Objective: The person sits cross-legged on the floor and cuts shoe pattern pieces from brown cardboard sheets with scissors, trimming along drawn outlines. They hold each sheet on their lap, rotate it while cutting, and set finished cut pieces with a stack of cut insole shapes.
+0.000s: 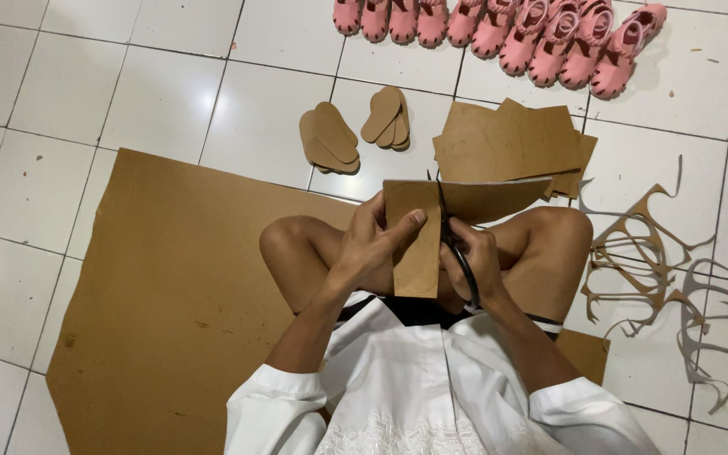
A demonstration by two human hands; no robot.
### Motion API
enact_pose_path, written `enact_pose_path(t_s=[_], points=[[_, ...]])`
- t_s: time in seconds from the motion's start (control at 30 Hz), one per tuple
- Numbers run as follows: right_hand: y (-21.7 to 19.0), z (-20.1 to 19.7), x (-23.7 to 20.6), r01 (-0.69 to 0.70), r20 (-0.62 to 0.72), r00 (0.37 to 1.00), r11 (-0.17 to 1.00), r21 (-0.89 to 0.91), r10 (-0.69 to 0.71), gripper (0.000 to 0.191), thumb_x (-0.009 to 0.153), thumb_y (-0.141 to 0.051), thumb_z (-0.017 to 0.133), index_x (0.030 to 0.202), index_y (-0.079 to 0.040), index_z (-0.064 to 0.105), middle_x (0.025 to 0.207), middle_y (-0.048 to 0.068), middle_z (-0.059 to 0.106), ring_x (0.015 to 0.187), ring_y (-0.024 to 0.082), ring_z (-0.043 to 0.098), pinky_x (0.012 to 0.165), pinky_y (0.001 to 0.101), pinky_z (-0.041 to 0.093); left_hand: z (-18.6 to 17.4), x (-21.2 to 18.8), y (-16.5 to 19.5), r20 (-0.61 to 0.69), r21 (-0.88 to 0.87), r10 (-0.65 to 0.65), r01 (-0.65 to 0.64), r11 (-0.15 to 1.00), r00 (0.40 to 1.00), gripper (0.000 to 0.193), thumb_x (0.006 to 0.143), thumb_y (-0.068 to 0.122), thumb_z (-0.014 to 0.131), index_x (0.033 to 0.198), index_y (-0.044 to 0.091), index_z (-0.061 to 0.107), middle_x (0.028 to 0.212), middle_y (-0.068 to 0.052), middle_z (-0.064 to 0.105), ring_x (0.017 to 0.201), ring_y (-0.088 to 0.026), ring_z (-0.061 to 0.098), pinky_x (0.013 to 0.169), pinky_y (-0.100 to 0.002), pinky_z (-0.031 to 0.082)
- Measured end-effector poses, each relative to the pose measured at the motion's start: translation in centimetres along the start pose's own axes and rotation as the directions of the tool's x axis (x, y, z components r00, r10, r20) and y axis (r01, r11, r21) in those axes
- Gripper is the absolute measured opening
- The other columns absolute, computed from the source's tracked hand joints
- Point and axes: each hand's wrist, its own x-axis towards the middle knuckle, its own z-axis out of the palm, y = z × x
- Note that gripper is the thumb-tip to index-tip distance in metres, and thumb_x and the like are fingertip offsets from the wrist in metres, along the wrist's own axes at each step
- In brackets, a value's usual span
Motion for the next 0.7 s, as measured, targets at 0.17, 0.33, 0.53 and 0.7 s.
enact_pose_path(t_s=[0.17, 0.33, 0.53, 0.7], points=[[-0.2, -0.2, -0.4, -0.051, 0.000, 0.999, 0.998, 0.037, 0.051, 0.016, 0.090, -0.012, 0.065, 0.092, 0.005, 0.065, 0.067, 0.009, 0.065, 0.058, 0.012, 0.060, 0.055, 0.0288, 0.048, -0.2, 0.0, 0.6, 0.007, 0.067, -0.013, 0.012, 0.998, 1.000, 0.037, 0.096, 0.023, 0.071, 0.123, -0.002, 0.063, 0.098, -0.004, 0.073, 0.083, -0.006, 0.067, 0.070, -0.022, 0.057], [-0.3, -0.4, -0.3, -0.043, -0.011, 0.999, 0.999, -0.006, 0.043, 0.019, 0.092, -0.016, 0.067, 0.089, 0.003, 0.066, 0.061, 0.007, 0.061, 0.054, 0.011, 0.055, 0.051, 0.0292, 0.044, -0.4, 0.2, 1.2, 0.026, 0.107, -0.054, 0.050, 0.993, 0.998, 0.037, 0.095, 0.024, 0.072, 0.121, -0.001, 0.065, 0.094, -0.003, 0.072, 0.079, -0.006, 0.065, 0.067, -0.023, 0.055], [-0.9, -0.8, -0.3, -0.028, -0.018, 0.999, 0.999, -0.040, 0.027, 0.019, 0.092, -0.018, 0.068, 0.091, 0.002, 0.069, 0.060, 0.006, 0.060, 0.052, 0.010, 0.054, 0.050, 0.0284, 0.042, -0.7, 0.4, 1.7, 0.071, 0.136, -0.015, 0.005, 0.991, 0.997, 0.038, 0.095, 0.026, 0.072, 0.122, 0.000, 0.066, 0.092, -0.002, 0.071, 0.078, -0.006, 0.064, 0.066, -0.023, 0.054], [-1.1, -1.0, -0.3, -0.037, -0.015, 0.999, 0.999, -0.018, 0.037, 0.019, 0.092, -0.018, 0.068, 0.093, 0.001, 0.071, 0.061, 0.005, 0.062, 0.052, 0.011, 0.055, 0.050, 0.0283, 0.043, -1.0, 0.6, 1.9, 0.099, 0.145, -0.045, 0.030, 0.989, 0.994, 0.036, 0.096, 0.026, 0.071, 0.120, 0.000, 0.066, 0.087, -0.002, 0.070, 0.075, -0.006, 0.063, 0.065, -0.023, 0.053]])
